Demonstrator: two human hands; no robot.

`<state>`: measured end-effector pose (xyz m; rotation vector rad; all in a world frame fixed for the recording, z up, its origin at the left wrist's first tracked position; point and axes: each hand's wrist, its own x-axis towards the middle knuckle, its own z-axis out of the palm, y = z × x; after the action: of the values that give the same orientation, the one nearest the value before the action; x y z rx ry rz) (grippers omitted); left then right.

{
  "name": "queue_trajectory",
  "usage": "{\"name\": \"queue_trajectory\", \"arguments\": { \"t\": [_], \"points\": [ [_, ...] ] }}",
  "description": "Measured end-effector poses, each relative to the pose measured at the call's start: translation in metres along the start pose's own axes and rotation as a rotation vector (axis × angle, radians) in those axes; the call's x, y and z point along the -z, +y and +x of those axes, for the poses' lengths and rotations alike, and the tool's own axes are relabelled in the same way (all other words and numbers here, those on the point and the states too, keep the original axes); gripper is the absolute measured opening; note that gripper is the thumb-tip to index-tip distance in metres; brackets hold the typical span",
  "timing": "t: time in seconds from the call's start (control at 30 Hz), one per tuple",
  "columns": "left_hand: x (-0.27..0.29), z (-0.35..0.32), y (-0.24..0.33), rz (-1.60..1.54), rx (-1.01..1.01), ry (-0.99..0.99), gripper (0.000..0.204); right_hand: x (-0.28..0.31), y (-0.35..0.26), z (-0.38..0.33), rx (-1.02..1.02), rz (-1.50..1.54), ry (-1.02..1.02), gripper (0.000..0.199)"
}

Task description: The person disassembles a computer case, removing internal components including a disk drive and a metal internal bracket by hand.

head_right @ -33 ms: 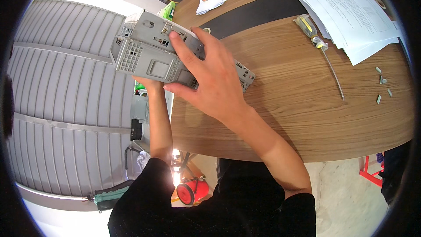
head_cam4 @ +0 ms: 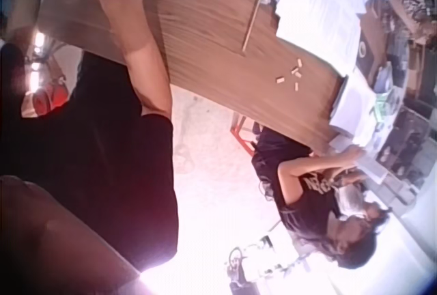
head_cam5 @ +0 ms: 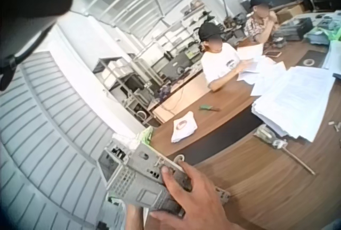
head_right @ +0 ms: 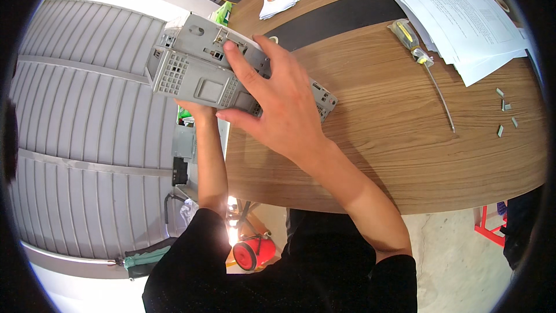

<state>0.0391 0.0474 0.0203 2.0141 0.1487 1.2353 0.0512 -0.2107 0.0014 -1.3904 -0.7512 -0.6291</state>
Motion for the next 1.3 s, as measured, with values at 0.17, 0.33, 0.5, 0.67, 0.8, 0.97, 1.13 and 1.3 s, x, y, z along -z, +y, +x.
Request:
{"name": "queue_trajectory", "arguments": {
  "t": [0.17,0.33,0.5,0.67,0.8,0.97,1.13,1.3],
  "points": [
    [-0.001,-0.001,0.021,-0.136,0.162,0.04,0.064,0.0,0.001,-0.001,0.012,-0.021,-0.024,0.09],
    [0.005,-0.01,0.061,-0.103,-0.013,0.109,0.051,0.003,-0.003,-0.005,0.013,-0.008,-0.033,0.088],
    [-0.002,-0.004,0.054,-0.359,0.242,-0.016,0.072,0.001,0.003,-0.002,0.039,-0.007,-0.019,0.086],
    [0.008,-0.007,0.023,-0.694,0.361,-0.04,0.066,0.006,0.002,-0.003,0.097,-0.085,-0.024,0.079],
    [0.027,-0.031,0.031,-0.842,0.474,-0.181,0.064,0.013,-0.017,-0.015,0.189,-0.099,-0.073,0.074],
    [0.033,-0.07,0.058,-0.957,0.637,-0.451,0.061,0.007,-0.048,-0.029,0.121,-0.046,-0.125,0.073],
    [0.036,-0.096,0.067,-1.053,0.731,-0.535,0.058,0.0,-0.073,-0.029,0.06,0.147,-0.25,0.076],
    [0.052,-0.125,0.071,-1.114,0.779,-0.45,0.056,0.0,-0.086,-0.04,-0.061,0.451,-0.32,0.071]
  ]
}}
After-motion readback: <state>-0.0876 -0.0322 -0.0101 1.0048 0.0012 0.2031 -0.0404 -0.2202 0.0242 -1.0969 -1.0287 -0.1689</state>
